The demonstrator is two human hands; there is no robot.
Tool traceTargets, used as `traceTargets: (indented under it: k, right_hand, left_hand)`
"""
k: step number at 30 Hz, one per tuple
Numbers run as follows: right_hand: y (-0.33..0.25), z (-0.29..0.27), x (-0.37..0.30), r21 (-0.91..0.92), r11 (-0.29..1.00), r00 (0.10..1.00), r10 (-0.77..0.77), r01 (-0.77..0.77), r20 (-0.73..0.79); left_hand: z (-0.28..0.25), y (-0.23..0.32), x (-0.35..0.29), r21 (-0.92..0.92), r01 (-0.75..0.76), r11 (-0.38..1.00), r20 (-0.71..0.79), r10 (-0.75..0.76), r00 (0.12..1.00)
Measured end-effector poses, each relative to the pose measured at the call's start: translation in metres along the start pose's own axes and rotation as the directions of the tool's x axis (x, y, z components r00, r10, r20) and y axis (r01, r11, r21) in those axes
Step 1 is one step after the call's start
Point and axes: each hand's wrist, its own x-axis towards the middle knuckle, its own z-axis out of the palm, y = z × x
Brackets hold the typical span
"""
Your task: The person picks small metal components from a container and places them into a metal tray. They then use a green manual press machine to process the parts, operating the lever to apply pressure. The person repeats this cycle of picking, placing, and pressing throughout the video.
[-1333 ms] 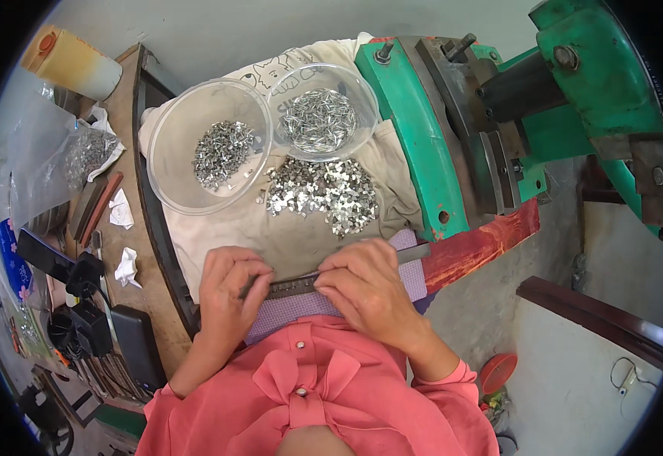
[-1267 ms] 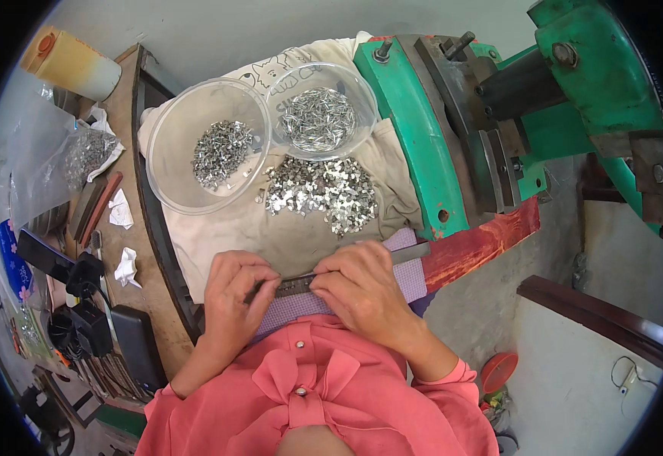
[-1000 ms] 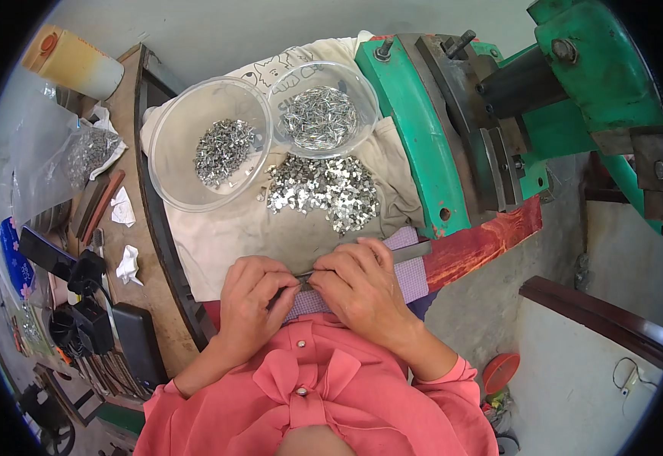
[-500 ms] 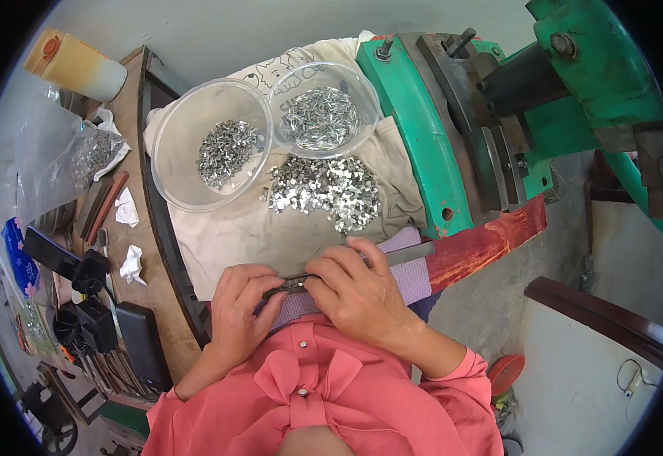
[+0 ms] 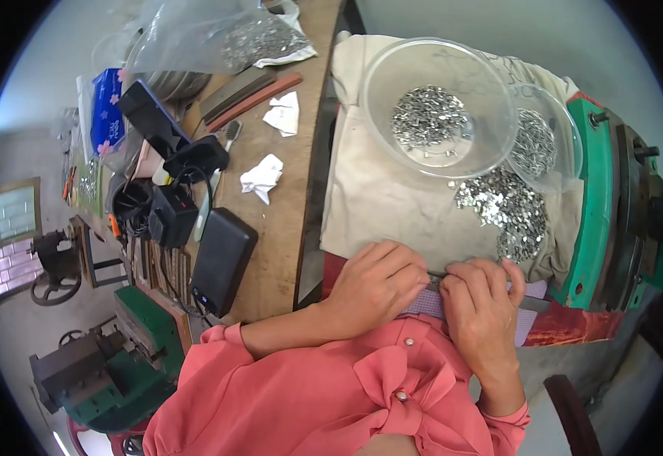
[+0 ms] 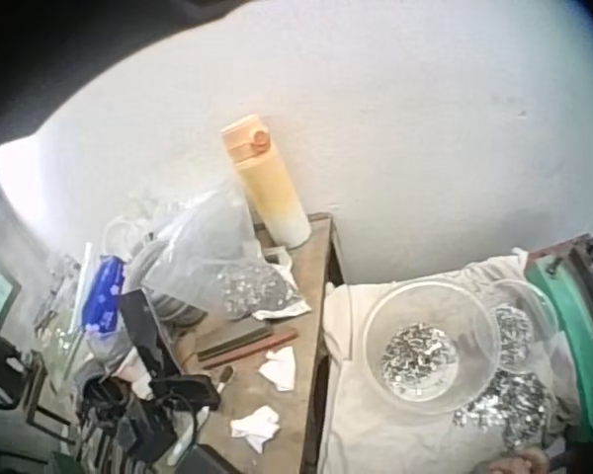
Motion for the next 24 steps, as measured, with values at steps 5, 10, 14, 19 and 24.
traceTargets:
  k: [5,10,14,19,24]
  right_hand:
    - [0.002,-0.004,-0.002,-0.024,0.999,0.999,-0.033,0.033,-0.019]
    - [0.021,-0.015,0.001,0.114,0.992,0.997,0.052,-0.046,-0.053]
    - [0.045,-0.023,-0.001,0.198,0.971,0.985,0.15,-0.132,-0.081]
    - [0.056,-0.017,-0.002,0.287,0.944,0.983,0.179,-0.161,-0.038]
    - [0.055,-0.011,0.007,0.267,0.952,0.989,0.15,-0.149,0.015]
  left_hand:
    - [0.003,0.0,0.002,-0.064,0.042,0.997,-0.004,-0.042,0.999]
    - [-0.001,-0.001,0.006,-0.08,0.041,0.996,0.04,-0.038,0.998]
    - [-0.008,0.003,0.009,-0.018,0.05,0.999,0.106,-0.048,0.993]
    - [-0.007,0.003,0.016,0.096,-0.098,0.99,0.153,0.083,0.985]
    - [-0.014,0.006,0.026,0.168,-0.189,0.968,0.127,0.169,0.977]
